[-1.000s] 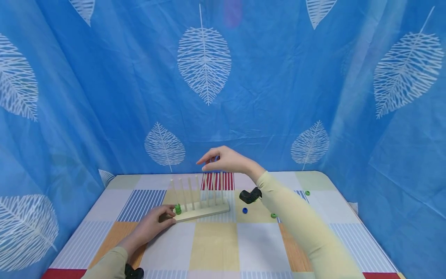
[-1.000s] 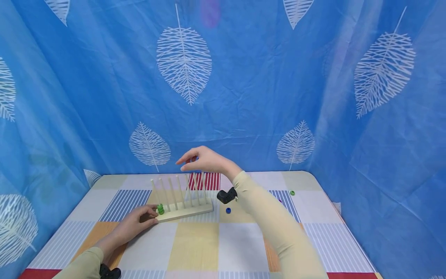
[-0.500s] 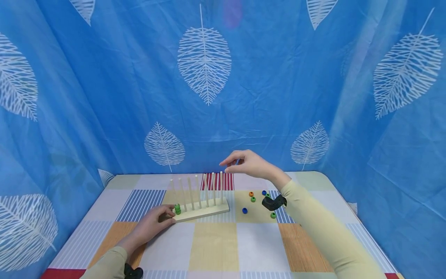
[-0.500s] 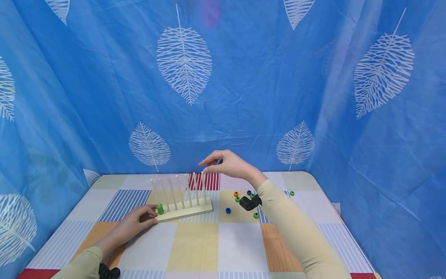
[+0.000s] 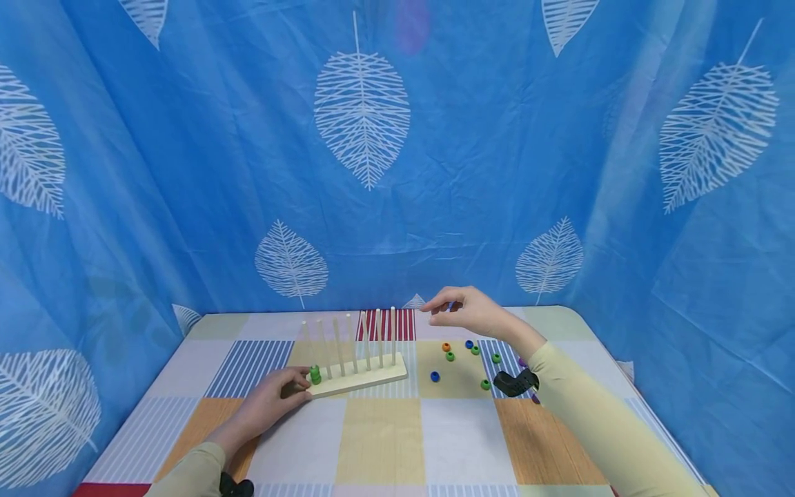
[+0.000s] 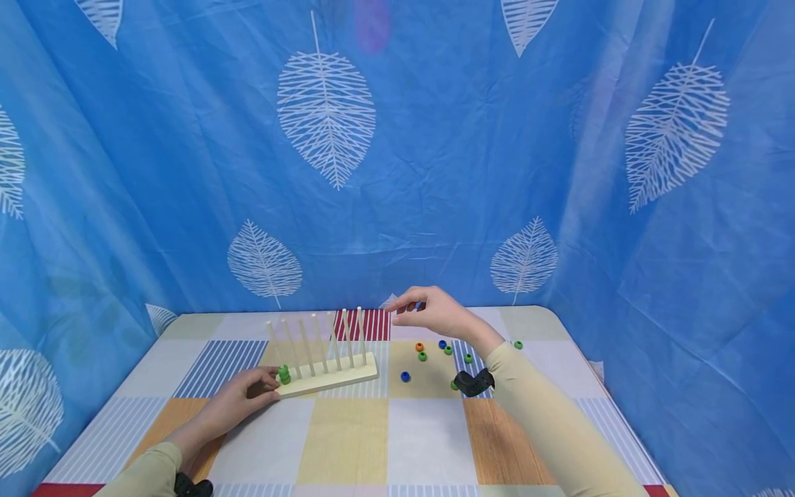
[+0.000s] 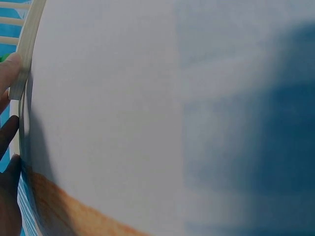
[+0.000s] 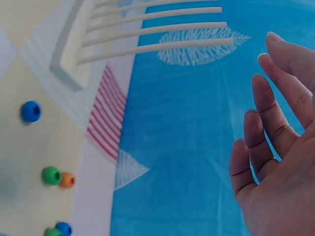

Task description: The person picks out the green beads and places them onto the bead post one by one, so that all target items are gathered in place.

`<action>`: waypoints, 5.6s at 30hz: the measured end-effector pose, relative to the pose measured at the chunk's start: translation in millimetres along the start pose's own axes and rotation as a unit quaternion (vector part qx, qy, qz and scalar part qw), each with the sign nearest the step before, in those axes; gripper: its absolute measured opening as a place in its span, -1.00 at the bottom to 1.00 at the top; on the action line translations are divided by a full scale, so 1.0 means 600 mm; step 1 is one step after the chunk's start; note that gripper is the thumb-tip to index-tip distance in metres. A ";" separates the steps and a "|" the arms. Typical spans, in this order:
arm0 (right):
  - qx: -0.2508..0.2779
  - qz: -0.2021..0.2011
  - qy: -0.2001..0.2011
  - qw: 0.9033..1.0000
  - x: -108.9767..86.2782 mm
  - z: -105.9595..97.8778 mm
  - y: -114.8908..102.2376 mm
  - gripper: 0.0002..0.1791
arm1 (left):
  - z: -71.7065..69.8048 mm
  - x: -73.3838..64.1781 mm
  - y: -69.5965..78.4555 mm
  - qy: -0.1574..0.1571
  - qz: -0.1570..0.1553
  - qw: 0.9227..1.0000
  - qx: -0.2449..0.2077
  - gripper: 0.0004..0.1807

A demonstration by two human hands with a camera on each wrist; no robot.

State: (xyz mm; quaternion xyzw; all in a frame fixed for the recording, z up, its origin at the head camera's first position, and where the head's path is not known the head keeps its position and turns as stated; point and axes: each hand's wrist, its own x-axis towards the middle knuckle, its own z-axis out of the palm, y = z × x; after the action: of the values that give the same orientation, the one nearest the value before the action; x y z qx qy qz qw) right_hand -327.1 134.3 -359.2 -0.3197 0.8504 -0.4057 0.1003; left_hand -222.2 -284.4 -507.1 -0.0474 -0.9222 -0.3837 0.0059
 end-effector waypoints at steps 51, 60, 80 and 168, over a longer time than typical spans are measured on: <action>0.031 0.065 0.013 0.997 -0.129 0.025 0.172 -0.63 | 0.001 -0.003 -0.002 0.003 0.013 1.000 -0.010 -0.83; 0.019 0.083 0.012 0.996 -0.150 0.031 0.188 -0.67 | 0.000 -0.002 0.002 0.004 0.002 1.000 -0.009 -0.85; 0.023 0.123 0.014 0.992 -0.176 0.033 0.217 -0.71 | -0.001 -0.001 0.003 0.003 0.002 1.000 -0.005 -0.85; 0.016 0.128 0.004 0.992 -0.158 0.056 0.243 -0.75 | 0.000 0.000 -0.001 -0.001 0.011 1.000 -0.007 -0.83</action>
State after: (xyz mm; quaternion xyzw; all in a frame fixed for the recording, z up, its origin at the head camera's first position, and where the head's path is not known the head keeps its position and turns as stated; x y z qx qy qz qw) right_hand -306.7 240.7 -499.4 -0.2052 0.8779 -0.4046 0.1533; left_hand -222.1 -284.9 -507.9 -0.0584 -0.9188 -0.3903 0.0089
